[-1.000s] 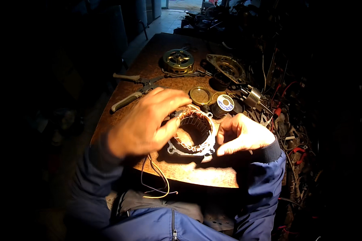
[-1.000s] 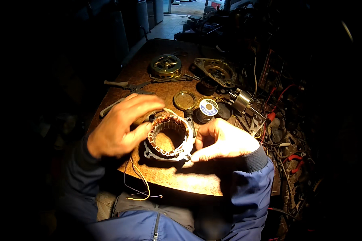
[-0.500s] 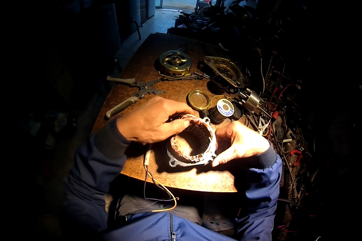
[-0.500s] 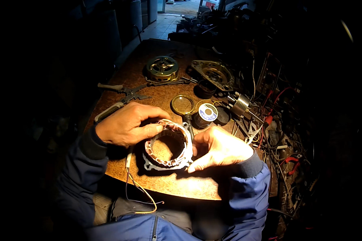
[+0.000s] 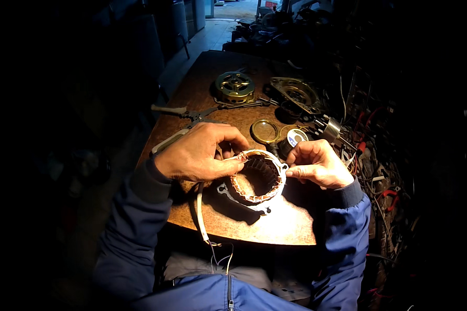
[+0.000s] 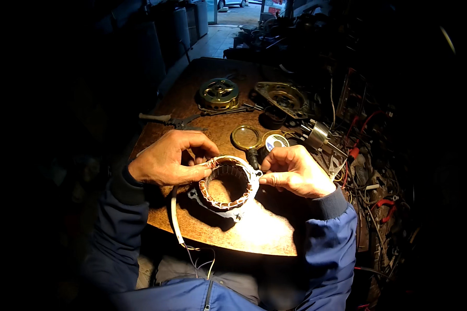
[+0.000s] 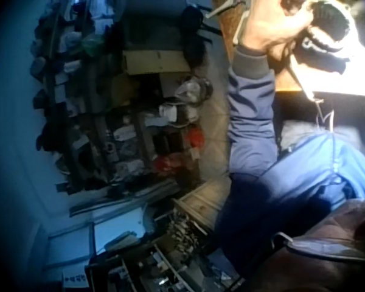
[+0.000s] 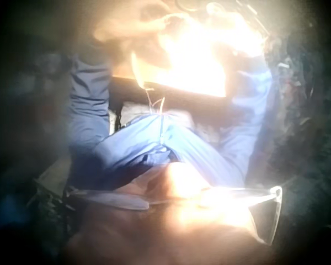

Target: The person works at a cluttered workbench, manipulating wires on a cylindrical copper-wound component. They use pliers to strip and adjust wires, then open a drawer to retrieve small parts from a plastic bag before returning to the component.

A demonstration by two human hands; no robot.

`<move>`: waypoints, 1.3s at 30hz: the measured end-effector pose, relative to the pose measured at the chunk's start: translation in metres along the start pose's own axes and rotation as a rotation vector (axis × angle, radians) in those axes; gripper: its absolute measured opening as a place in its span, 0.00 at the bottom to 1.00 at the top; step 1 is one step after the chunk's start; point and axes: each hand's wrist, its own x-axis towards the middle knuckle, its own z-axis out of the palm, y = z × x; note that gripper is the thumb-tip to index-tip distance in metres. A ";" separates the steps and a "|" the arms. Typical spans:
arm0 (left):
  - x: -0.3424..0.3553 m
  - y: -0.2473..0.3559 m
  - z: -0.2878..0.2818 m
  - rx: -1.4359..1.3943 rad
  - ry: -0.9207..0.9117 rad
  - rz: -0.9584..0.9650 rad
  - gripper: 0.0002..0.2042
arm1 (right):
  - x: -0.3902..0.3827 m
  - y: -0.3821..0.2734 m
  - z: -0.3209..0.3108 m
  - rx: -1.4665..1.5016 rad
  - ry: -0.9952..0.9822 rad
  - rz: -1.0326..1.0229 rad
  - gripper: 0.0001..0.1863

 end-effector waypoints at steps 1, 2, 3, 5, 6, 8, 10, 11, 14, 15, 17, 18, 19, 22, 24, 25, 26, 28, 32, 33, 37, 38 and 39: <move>-0.001 0.003 -0.001 -0.010 -0.009 -0.032 0.16 | 0.001 0.000 0.000 0.012 -0.021 -0.003 0.09; -0.002 0.005 -0.001 -0.023 -0.016 -0.063 0.16 | 0.002 0.000 0.000 0.022 -0.041 -0.004 0.09; -0.002 0.005 -0.001 -0.077 -0.022 -0.093 0.15 | 0.003 0.001 0.000 0.004 -0.049 -0.024 0.09; -0.003 0.002 0.000 -0.186 -0.034 -0.154 0.13 | 0.004 0.003 0.002 0.011 -0.022 -0.051 0.09; -0.003 0.001 -0.002 -0.213 -0.056 -0.168 0.12 | 0.005 0.004 0.003 0.013 -0.009 -0.063 0.10; -0.003 0.000 -0.008 -0.265 -0.100 -0.197 0.11 | 0.006 0.008 0.006 0.005 0.052 -0.087 0.10; -0.002 0.001 -0.009 -0.307 -0.135 -0.184 0.09 | 0.006 0.013 0.008 -0.001 0.099 -0.098 0.10; -0.003 -0.002 -0.009 -0.294 -0.148 -0.176 0.08 | 0.009 0.016 0.009 -0.020 0.127 -0.126 0.09; 0.000 -0.005 -0.005 -0.214 -0.097 -0.146 0.06 | 0.010 0.014 0.012 -0.056 0.140 -0.135 0.09; 0.002 -0.005 0.000 -0.210 -0.066 -0.159 0.06 | 0.009 0.013 0.012 -0.050 0.137 -0.131 0.09; 0.008 -0.004 0.012 -0.184 0.073 -0.066 0.08 | 0.008 0.010 0.013 -0.035 0.125 -0.124 0.08; 0.009 -0.003 0.015 -0.162 0.092 -0.065 0.08 | 0.009 0.012 0.014 0.019 0.130 -0.131 0.08; 0.009 -0.002 0.018 -0.141 0.111 -0.064 0.09 | 0.009 0.013 0.015 0.073 0.135 -0.138 0.08; 0.015 -0.007 0.026 -0.128 0.118 0.009 0.12 | 0.006 0.005 0.015 0.156 0.113 -0.176 0.06; 0.015 -0.010 0.033 -0.124 0.099 0.082 0.13 | 0.004 0.001 0.015 0.171 0.080 -0.177 0.07; 0.015 -0.013 0.035 -0.103 0.125 0.127 0.14 | 0.004 -0.002 0.017 0.153 0.066 -0.152 0.09; 0.016 -0.009 0.035 -0.093 0.121 0.087 0.13 | 0.003 -0.003 0.019 0.136 0.059 -0.123 0.12; 0.017 0.001 0.034 -0.073 0.114 0.006 0.12 | 0.005 0.003 0.018 0.046 0.051 -0.148 0.16; 0.017 -0.001 0.035 -0.089 0.127 0.006 0.11 | 0.007 0.005 0.024 0.047 0.077 -0.155 0.19; 0.016 0.000 0.034 -0.079 0.130 0.000 0.11 | 0.007 0.005 0.026 0.054 0.078 -0.160 0.19; 0.016 0.002 0.035 -0.054 0.146 -0.006 0.09 | 0.007 0.004 0.028 0.073 0.079 -0.168 0.17; 0.016 0.003 0.036 -0.059 0.157 -0.008 0.09 | 0.007 0.004 0.029 0.075 0.075 -0.168 0.17; 0.015 0.004 0.037 -0.063 0.168 -0.010 0.08 | 0.007 0.004 0.029 0.089 0.075 -0.164 0.16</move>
